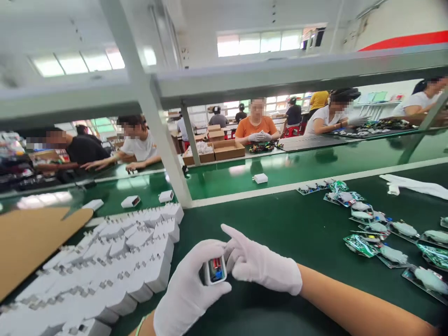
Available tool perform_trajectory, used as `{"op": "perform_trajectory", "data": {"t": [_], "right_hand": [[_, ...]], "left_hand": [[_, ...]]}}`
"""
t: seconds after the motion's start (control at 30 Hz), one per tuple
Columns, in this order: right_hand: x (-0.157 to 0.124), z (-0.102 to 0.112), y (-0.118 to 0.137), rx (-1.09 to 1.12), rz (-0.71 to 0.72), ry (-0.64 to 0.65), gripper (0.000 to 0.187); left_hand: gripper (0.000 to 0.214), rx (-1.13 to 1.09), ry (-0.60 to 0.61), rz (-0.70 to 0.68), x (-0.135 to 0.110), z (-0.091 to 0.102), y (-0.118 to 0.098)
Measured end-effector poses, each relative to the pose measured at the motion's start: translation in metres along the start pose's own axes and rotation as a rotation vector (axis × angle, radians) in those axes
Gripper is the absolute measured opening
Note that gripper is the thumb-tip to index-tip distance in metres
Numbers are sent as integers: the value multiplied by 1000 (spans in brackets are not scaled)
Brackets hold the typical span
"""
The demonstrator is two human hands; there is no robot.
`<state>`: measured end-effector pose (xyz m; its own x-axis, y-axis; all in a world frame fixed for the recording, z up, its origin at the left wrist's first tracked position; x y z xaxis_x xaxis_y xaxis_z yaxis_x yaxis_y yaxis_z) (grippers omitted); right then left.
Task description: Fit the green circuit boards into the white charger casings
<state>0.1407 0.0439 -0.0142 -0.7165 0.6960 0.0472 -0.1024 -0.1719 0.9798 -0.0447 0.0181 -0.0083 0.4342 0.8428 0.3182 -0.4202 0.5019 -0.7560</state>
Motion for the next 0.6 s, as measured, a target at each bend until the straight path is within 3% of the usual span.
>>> {"op": "perform_trajectory", "data": {"t": [0.1, 0.17, 0.23, 0.33, 0.37, 0.47, 0.6], "right_hand": [[0, 10, 1, -485, 1, -78, 108], [1, 13, 3, -766, 39, -89, 99], [2, 13, 3, -990, 77, -70, 83], [2, 11, 3, -1177, 116, -38, 71], [2, 10, 3, -1205, 124, -25, 69], [1, 12, 6, -1247, 113, 14, 62], [0, 20, 13, -1251, 46, 52, 56]], "left_hand": [[39, 163, -17, -47, -5, 21, -4], [39, 259, 24, -130, 5, 36, -19], [33, 426, 78, -155, 31, 44, -40], [18, 817, 227, 5, 99, 35, -57], [20, 914, 316, 45, 125, 27, -54], [21, 1030, 375, 98, 194, 4, -26], [24, 1176, 459, 144, 244, -18, 16]]}}
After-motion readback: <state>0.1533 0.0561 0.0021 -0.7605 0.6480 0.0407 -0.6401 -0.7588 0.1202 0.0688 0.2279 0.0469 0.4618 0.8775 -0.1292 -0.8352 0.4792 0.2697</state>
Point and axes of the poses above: each hand's wrist, its own x-axis towards the middle knuckle, its own z-axis out of the back of the hand, y = z × x, the point moved 2 cm from there along x, towards the middle knuckle, and after that the axes turned 7 degrees about y, right-handed, at the moved point
